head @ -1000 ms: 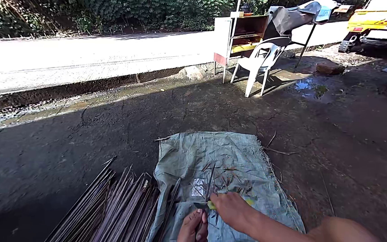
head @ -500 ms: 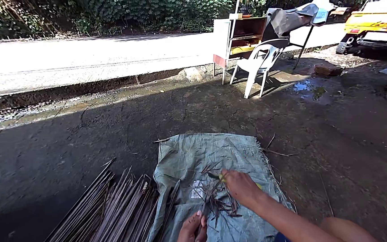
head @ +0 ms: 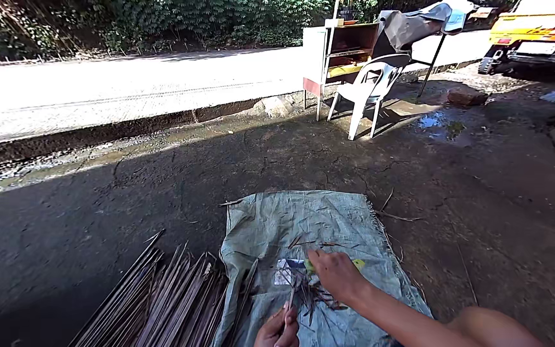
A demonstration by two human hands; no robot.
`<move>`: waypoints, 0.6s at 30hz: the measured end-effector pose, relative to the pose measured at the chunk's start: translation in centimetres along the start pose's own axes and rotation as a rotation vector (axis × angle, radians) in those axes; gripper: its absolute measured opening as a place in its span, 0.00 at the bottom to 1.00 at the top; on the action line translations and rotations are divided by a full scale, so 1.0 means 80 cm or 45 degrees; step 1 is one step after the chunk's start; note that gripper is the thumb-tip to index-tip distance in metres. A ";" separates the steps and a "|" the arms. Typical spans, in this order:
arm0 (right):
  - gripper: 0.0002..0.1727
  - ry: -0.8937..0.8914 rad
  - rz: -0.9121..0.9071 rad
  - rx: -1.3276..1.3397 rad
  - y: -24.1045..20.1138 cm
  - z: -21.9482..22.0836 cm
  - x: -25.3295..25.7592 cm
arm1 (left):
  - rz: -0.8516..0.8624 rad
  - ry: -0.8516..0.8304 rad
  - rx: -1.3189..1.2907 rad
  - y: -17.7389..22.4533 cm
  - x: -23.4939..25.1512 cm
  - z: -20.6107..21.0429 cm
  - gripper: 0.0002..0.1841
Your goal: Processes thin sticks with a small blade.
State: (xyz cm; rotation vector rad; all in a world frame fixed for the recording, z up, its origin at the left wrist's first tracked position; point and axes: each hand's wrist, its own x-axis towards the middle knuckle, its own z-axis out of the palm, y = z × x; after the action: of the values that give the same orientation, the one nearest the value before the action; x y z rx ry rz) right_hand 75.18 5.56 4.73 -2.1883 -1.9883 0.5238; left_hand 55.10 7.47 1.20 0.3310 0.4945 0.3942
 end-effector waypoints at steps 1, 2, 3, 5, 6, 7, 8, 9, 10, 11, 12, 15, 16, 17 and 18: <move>0.14 -0.012 0.046 0.016 0.004 -0.006 0.004 | -0.007 -0.008 0.004 -0.001 -0.001 0.001 0.27; 0.16 -0.082 0.116 0.039 0.007 -0.016 0.008 | -0.013 -0.010 0.001 -0.002 -0.002 0.003 0.27; 0.17 -0.132 0.176 0.054 0.012 -0.026 0.012 | -0.015 -0.004 -0.002 -0.002 -0.002 0.004 0.27; 0.17 -0.145 0.273 0.064 0.021 -0.039 0.019 | -0.010 0.016 -0.001 -0.003 -0.003 0.007 0.27; 0.18 -0.138 0.319 0.060 0.026 -0.045 0.021 | -0.005 0.020 0.006 -0.003 -0.003 0.007 0.27; 0.18 -0.127 0.361 0.051 0.031 -0.049 0.024 | 0.002 0.018 0.016 -0.002 -0.003 0.007 0.27; 0.18 -0.121 0.403 0.042 0.035 -0.051 0.026 | 0.005 0.016 0.022 -0.002 -0.002 0.007 0.27; 0.18 -0.131 0.450 0.041 0.038 -0.052 0.028 | 0.012 0.021 0.029 -0.002 -0.002 0.006 0.27; 0.18 -0.148 0.491 0.054 0.042 -0.052 0.031 | 0.021 0.029 0.042 -0.002 -0.002 0.005 0.27; 0.19 -0.159 0.512 0.096 0.046 -0.050 0.033 | 0.030 0.038 0.064 -0.003 -0.002 0.005 0.27; 0.19 -0.164 0.504 0.195 0.051 -0.046 0.033 | 0.037 0.051 0.090 -0.003 -0.002 0.004 0.27; 0.20 -0.178 0.294 0.858 0.052 -0.011 0.022 | 0.079 0.138 0.256 -0.006 0.001 0.004 0.27; 0.20 -0.241 0.242 1.120 0.040 0.003 0.013 | 0.093 0.185 0.347 -0.007 0.003 0.004 0.27; 0.18 -0.331 0.211 1.341 0.024 0.013 0.002 | 0.101 0.223 0.444 -0.007 0.004 0.005 0.27; 0.14 -0.407 0.194 1.495 0.011 0.021 -0.006 | 0.110 0.253 0.545 -0.008 0.005 0.006 0.27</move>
State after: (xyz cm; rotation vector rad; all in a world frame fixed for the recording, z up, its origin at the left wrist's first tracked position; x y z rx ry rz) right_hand 75.38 4.79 2.94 -1.4985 -1.0452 1.6103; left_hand 55.80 7.00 1.20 0.7331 0.7625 0.4053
